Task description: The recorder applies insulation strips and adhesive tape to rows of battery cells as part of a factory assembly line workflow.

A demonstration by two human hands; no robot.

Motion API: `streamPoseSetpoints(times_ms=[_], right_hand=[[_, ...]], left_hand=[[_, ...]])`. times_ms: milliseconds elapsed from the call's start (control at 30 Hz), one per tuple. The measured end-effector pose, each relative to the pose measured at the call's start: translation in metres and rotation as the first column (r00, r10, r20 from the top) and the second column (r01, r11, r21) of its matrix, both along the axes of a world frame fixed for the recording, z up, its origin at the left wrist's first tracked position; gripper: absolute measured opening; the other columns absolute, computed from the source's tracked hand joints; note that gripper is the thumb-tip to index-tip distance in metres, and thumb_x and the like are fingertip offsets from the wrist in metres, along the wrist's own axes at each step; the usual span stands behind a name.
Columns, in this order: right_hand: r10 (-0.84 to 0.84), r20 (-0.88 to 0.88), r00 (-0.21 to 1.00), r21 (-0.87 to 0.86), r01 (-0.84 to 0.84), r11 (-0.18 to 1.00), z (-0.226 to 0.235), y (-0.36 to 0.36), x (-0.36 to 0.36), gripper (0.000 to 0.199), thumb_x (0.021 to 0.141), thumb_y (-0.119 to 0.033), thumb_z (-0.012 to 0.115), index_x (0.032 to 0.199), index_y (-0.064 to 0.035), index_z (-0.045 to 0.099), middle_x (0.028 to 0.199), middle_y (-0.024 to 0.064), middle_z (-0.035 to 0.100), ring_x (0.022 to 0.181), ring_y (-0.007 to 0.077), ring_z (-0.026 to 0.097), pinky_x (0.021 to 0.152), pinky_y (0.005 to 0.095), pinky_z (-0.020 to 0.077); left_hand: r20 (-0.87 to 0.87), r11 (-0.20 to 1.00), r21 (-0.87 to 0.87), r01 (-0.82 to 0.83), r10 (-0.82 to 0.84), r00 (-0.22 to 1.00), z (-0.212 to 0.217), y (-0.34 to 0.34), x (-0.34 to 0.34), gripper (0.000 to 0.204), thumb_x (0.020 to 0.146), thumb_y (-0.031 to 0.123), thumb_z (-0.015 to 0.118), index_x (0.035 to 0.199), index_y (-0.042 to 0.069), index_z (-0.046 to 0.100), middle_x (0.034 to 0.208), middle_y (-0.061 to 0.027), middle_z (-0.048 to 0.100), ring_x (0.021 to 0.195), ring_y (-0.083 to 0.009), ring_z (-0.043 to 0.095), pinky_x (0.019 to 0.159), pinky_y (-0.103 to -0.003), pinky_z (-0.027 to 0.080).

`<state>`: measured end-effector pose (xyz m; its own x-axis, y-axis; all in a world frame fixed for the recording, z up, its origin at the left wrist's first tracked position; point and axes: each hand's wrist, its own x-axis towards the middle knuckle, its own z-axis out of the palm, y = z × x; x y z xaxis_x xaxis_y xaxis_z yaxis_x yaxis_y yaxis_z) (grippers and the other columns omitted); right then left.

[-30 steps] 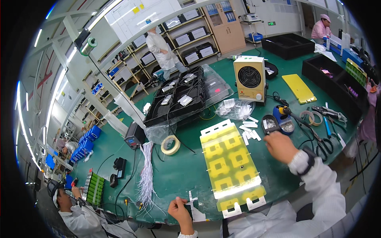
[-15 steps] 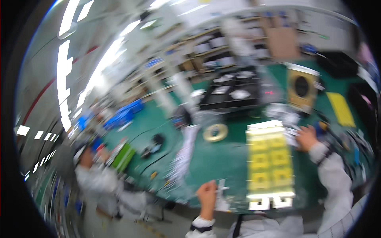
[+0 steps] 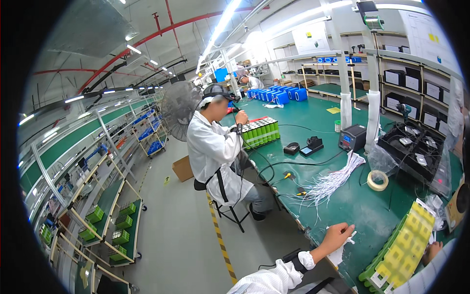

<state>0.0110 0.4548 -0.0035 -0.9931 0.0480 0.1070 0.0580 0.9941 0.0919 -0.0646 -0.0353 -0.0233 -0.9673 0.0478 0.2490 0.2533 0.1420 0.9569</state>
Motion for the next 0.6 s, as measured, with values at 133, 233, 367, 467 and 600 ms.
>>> streamPoseSetpoints(times_ms=[133, 233, 367, 467, 600], right_hand=[[0.174, -0.345, 0.922, 0.080, -0.156, 0.985, -0.045, 0.006, 0.022, 0.013, 0.075, -0.014, 0.061, 0.079, -0.0046, 0.069, 0.093, 0.0131, 0.067, 0.106, 0.0325, 0.058, 0.112, 0.0556, 0.0304], [0.133, -0.201, 0.970, 0.332, -0.060, 0.941, -0.023, 0.003, 0.018, 0.016, 0.074, -0.011, 0.057, 0.081, -0.0014, 0.068, 0.094, 0.0145, 0.068, 0.103, 0.0292, 0.061, 0.110, 0.0495, 0.0360], [0.172, -0.574, 0.801, 0.275, -0.009, 0.961, 0.060, -0.057, 0.031, 0.016, 0.072, -0.012, 0.062, 0.084, -0.0022, 0.060, 0.093, 0.0138, 0.063, 0.100, 0.0277, 0.060, 0.092, 0.0411, 0.0458], [-0.075, -0.562, 0.824, 0.129, 0.177, 0.976, 0.079, -0.077, 0.079, 0.010, 0.078, -0.010, 0.064, 0.079, -0.0038, 0.056, 0.087, 0.0121, 0.063, 0.090, 0.0273, 0.062, 0.082, 0.0423, 0.0483], [-0.404, -0.614, 0.678, -0.467, 0.101, 0.879, 0.085, -0.114, 0.153, 0.010, 0.089, -0.010, 0.060, 0.091, -0.0003, 0.060, 0.082, 0.0117, 0.066, 0.075, 0.0291, 0.064, 0.069, 0.0388, 0.0509]], left_hand=[[-0.054, 0.995, -0.100, 0.029, -0.035, 0.998, -0.006, 0.009, -0.018, 0.041, 0.095, 0.033, 0.063, 0.071, 0.000, 0.058, 0.056, -0.0056, 0.049, 0.055, -0.0096, 0.041, 0.051, -0.031, 0.036], [0.069, 0.997, -0.075, 0.007, -0.001, 0.998, 0.002, 0.001, -0.020, 0.032, 0.091, 0.027, 0.068, 0.072, 0.001, 0.067, 0.061, -0.0010, 0.060, 0.060, -0.0081, 0.050, 0.054, -0.028, 0.041], [-0.074, 0.984, -0.163, -0.078, 0.067, 0.995, -0.003, -0.028, -0.015, 0.037, 0.095, 0.020, 0.061, 0.066, -0.003, 0.060, 0.062, -0.0082, 0.063, 0.058, -0.0110, 0.053, 0.056, -0.029, 0.042], [-0.208, 0.994, -0.039, -0.099, 0.088, 0.974, -0.009, -0.020, -0.013, 0.019, 0.091, 0.011, 0.065, 0.079, -0.004, 0.066, 0.074, -0.0099, 0.067, 0.061, -0.0152, 0.059, 0.058, -0.031, 0.048], [-0.710, 0.985, -0.135, -0.108, -0.020, 0.704, -0.018, -0.023, 0.016, 0.011, 0.093, 0.008, 0.059, 0.096, -0.002, 0.065, 0.094, -0.0145, 0.067, 0.072, -0.0202, 0.061, 0.065, -0.030, 0.050]])
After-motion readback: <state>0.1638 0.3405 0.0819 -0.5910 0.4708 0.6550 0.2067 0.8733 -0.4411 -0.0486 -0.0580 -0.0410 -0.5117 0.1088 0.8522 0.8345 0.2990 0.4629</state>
